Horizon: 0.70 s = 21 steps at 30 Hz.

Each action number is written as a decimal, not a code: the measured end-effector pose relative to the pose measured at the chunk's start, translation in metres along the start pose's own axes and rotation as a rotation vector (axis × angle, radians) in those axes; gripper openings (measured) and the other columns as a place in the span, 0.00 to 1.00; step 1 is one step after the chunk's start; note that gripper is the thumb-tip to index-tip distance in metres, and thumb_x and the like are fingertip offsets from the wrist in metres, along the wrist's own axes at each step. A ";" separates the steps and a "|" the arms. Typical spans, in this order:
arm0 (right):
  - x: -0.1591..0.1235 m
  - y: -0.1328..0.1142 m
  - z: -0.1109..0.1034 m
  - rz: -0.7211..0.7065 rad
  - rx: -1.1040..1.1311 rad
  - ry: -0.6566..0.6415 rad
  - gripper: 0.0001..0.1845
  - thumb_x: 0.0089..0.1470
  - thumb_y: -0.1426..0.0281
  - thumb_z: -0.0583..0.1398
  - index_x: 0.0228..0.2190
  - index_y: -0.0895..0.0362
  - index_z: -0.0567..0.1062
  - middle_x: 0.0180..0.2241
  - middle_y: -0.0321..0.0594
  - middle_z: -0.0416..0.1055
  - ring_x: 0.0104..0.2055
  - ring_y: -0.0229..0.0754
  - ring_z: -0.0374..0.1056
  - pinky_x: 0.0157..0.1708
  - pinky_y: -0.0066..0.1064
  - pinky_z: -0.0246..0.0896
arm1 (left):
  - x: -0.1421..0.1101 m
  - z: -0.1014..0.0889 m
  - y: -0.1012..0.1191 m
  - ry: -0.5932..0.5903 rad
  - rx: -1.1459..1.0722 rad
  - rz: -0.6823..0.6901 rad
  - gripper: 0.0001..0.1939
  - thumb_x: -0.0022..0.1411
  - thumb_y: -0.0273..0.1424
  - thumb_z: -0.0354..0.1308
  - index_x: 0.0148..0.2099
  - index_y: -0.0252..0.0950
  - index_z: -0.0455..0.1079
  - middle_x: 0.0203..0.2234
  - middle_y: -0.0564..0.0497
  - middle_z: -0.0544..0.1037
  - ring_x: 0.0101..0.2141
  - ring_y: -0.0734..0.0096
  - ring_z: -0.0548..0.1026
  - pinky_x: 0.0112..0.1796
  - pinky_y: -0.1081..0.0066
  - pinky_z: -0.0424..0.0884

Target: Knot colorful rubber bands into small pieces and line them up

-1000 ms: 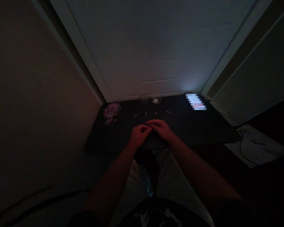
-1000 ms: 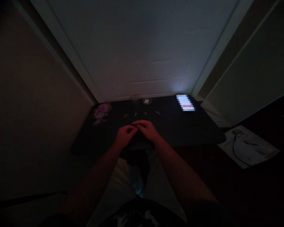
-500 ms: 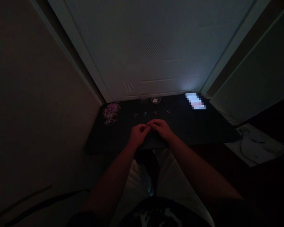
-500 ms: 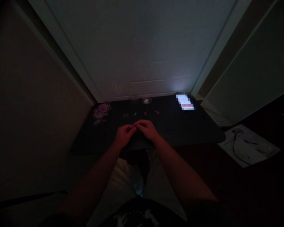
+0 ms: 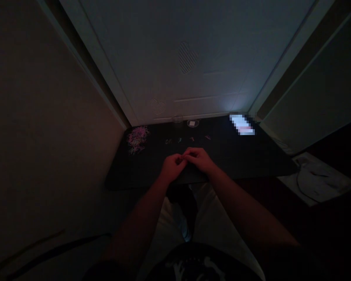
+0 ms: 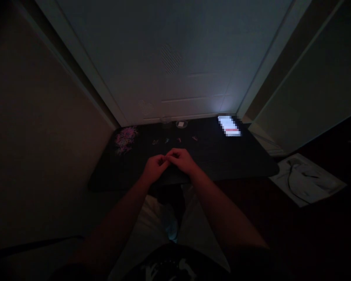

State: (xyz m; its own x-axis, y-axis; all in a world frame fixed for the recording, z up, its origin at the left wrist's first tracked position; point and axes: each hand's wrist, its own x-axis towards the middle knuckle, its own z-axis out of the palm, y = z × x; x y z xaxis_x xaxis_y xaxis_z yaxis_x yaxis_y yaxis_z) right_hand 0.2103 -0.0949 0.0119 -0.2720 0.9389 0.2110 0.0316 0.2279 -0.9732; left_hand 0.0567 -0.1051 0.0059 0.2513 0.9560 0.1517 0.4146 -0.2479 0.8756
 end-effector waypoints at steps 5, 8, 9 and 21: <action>0.000 0.002 0.001 0.029 0.046 0.039 0.08 0.44 0.65 0.61 0.23 0.59 0.73 0.23 0.35 0.69 0.26 0.34 0.63 0.29 0.27 0.56 | -0.001 0.001 0.002 0.017 -0.018 -0.006 0.10 0.53 0.35 0.56 0.29 0.33 0.69 0.22 0.53 0.73 0.23 0.77 0.68 0.25 0.76 0.62; 0.000 0.001 0.002 0.029 0.055 0.022 0.09 0.44 0.65 0.61 0.27 0.58 0.74 0.26 0.36 0.71 0.28 0.36 0.65 0.31 0.29 0.58 | -0.001 0.001 0.003 0.018 0.031 -0.002 0.09 0.53 0.34 0.56 0.30 0.33 0.70 0.22 0.53 0.73 0.23 0.76 0.68 0.26 0.76 0.62; -0.001 0.000 0.002 0.026 0.052 -0.002 0.10 0.44 0.65 0.61 0.29 0.58 0.75 0.28 0.37 0.72 0.30 0.37 0.66 0.33 0.30 0.59 | -0.001 0.000 0.004 0.014 0.054 -0.002 0.09 0.53 0.34 0.55 0.31 0.32 0.70 0.22 0.53 0.73 0.24 0.76 0.68 0.25 0.76 0.62; 0.000 0.002 -0.002 -0.082 -0.083 -0.111 0.10 0.46 0.65 0.61 0.25 0.59 0.77 0.25 0.37 0.68 0.27 0.36 0.62 0.29 0.29 0.54 | 0.000 -0.003 0.007 -0.032 0.143 0.008 0.07 0.51 0.32 0.55 0.29 0.32 0.69 0.21 0.55 0.71 0.23 0.77 0.66 0.24 0.76 0.58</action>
State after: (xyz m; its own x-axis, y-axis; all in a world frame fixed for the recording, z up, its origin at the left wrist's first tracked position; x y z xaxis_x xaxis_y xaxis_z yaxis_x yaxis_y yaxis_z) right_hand 0.2121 -0.0944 0.0101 -0.3818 0.8830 0.2730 0.0832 0.3271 -0.9413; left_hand 0.0573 -0.1066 0.0137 0.2820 0.9489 0.1420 0.5319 -0.2778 0.8000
